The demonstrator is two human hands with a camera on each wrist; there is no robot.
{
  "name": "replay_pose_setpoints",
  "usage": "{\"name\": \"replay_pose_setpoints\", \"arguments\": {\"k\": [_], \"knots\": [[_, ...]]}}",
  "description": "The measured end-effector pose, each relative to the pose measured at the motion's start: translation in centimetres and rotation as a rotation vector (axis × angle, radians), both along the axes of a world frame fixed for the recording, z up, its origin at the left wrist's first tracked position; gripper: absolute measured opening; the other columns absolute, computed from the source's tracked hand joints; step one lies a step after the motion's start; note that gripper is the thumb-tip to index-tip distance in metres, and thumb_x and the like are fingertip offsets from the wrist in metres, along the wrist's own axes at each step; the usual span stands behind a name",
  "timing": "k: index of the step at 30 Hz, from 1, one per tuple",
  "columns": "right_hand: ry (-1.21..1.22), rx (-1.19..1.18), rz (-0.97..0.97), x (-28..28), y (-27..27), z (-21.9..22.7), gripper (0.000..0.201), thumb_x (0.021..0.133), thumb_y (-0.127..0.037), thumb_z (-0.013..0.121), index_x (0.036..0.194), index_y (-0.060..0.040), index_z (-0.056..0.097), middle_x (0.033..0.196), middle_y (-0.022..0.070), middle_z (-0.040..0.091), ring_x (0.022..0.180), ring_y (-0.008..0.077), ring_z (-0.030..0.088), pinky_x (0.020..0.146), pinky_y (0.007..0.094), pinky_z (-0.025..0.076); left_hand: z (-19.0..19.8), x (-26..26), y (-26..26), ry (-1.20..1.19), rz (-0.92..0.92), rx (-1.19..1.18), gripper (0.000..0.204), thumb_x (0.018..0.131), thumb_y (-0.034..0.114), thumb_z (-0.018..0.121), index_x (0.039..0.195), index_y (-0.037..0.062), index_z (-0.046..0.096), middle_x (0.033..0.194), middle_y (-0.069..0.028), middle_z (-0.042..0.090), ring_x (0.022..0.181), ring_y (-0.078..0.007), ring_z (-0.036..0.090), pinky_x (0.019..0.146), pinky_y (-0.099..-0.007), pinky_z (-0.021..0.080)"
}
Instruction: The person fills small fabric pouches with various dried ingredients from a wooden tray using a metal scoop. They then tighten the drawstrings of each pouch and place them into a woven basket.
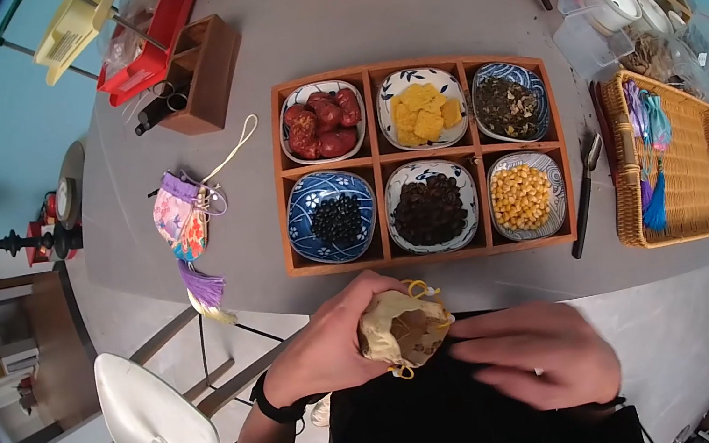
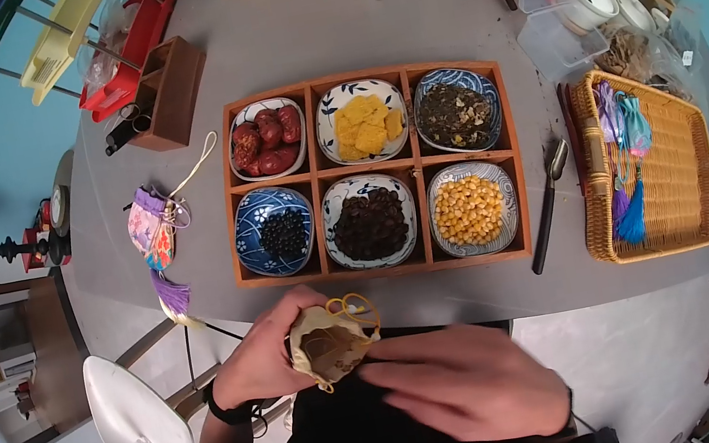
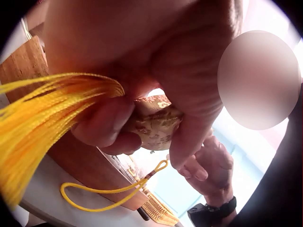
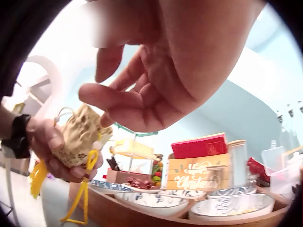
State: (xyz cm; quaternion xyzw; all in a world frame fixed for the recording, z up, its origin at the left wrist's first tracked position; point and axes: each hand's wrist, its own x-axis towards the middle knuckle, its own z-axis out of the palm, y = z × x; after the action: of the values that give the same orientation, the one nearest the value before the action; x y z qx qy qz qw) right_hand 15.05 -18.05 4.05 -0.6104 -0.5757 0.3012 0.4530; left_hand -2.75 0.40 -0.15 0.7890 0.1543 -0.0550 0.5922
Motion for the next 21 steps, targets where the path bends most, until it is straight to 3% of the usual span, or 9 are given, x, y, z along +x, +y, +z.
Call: {"name": "replay_pose_setpoints", "arguments": {"k": [1,2,4,5,7,10,17,20,21], "knots": [[0.159,-0.100,-0.105,0.9,-2.0,0.1,0.023,0.076,-0.005,0.073,0.099,-0.0030,0.070,0.105,0.0130,0.068,0.086,0.0268,0.068,0.069,0.0345,0.053,0.0,0.0,0.1,0.000,0.008,0.006,0.067,0.064,0.005,0.081,0.121,0.0057,0.046,0.112,-0.0117,0.057,0.104,-0.0298,0.061,0.085,-0.0362,0.050],[0.126,-0.022,-0.273,1.6,-3.5,-0.5,0.023,0.076,-0.005,0.073,0.098,0.0002,0.068,0.096,0.0132,0.069,0.079,0.0254,0.067,0.065,0.0333,0.052,0.0,0.1,0.3,-0.003,0.014,0.011,0.068,0.063,0.004,0.081,0.121,0.0058,0.046,0.113,-0.0118,0.057,0.104,-0.0295,0.061,0.086,-0.0359,0.049],[-0.015,-0.173,-0.831,2.5,-4.7,-2.9,0.023,0.084,-0.013,0.069,0.098,0.0035,0.065,0.083,0.0133,0.065,0.067,0.0227,0.061,0.062,0.0330,0.049,-0.2,0.2,0.2,0.004,0.024,-0.009,0.069,0.062,0.003,0.081,0.121,0.0058,0.046,0.113,-0.0120,0.057,0.104,-0.0295,0.060,0.085,-0.0358,0.049],[-0.021,-0.176,-0.845,3.3,-4.7,-4.3,0.023,0.084,-0.013,0.069,0.098,0.0035,0.065,0.083,0.0133,0.065,0.067,0.0227,0.061,0.062,0.0330,0.049,-0.3,0.3,0.1,0.015,0.041,-0.026,0.069,0.061,0.002,0.081,0.121,0.0058,0.045,0.113,-0.0121,0.057,0.103,-0.0294,0.060,0.085,-0.0358,0.049],[-0.248,-0.468,-1.127,4.6,-5.2,-6.7,0.029,0.084,-0.019,0.070,0.102,0.0033,0.062,0.085,0.0151,0.063,0.069,0.0271,0.061,0.064,0.0359,0.049,-0.5,0.4,0.0,0.010,0.031,-0.020,0.069,0.061,0.003,0.081,0.120,0.0059,0.045,0.112,-0.0122,0.057,0.103,-0.0300,0.060,0.085,-0.0359,0.049],[-0.548,-0.517,-1.073,5.4,-6.0,-9.9,0.034,0.083,-0.023,0.071,0.102,0.0026,0.060,0.090,0.0185,0.062,0.075,0.0379,0.061,0.068,0.0437,0.049,-0.6,1.3,-0.4,-0.043,0.014,0.013,0.068,0.061,0.003,0.082,0.119,0.0062,0.045,0.110,-0.0123,0.056,0.101,-0.0312,0.060,0.084,-0.0365,0.049],[-0.542,-0.615,-1.108,6.0,-5.3,-10.3,0.023,0.086,-0.019,0.067,0.094,0.0016,0.058,0.087,0.0191,0.063,0.072,0.0379,0.061,0.066,0.0425,0.049,0.6,4.0,-1.3,-0.080,-0.086,0.037,0.068,0.060,0.007,0.082,0.117,0.0070,0.045,0.109,-0.0130,0.055,0.100,-0.0346,0.060,0.083,-0.0368,0.049],[-0.254,-0.509,-1.236,5.1,-6.1,-9.4,0.018,0.089,-0.014,0.063,0.097,0.0019,0.058,0.084,0.0163,0.065,0.068,0.0290,0.063,0.065,0.0353,0.050,0.6,5.0,-1.9,-0.073,-0.108,0.052,0.068,0.060,0.007,0.082,0.117,0.0071,0.046,0.116,-0.0143,0.055,0.102,-0.0367,0.060,0.084,-0.0380,0.049],[-0.052,-0.319,-1.323,4.7,-6.3,-9.0,0.016,0.090,-0.011,0.062,0.097,0.0017,0.057,0.082,0.0135,0.064,0.067,0.0236,0.062,0.064,0.0320,0.049,0.6,5.4,-2.0,-0.079,-0.128,0.057,0.068,0.058,0.006,0.083,0.116,0.0072,0.047,0.123,-0.0149,0.053,0.106,-0.0352,0.059,0.086,-0.0384,0.049]]}}
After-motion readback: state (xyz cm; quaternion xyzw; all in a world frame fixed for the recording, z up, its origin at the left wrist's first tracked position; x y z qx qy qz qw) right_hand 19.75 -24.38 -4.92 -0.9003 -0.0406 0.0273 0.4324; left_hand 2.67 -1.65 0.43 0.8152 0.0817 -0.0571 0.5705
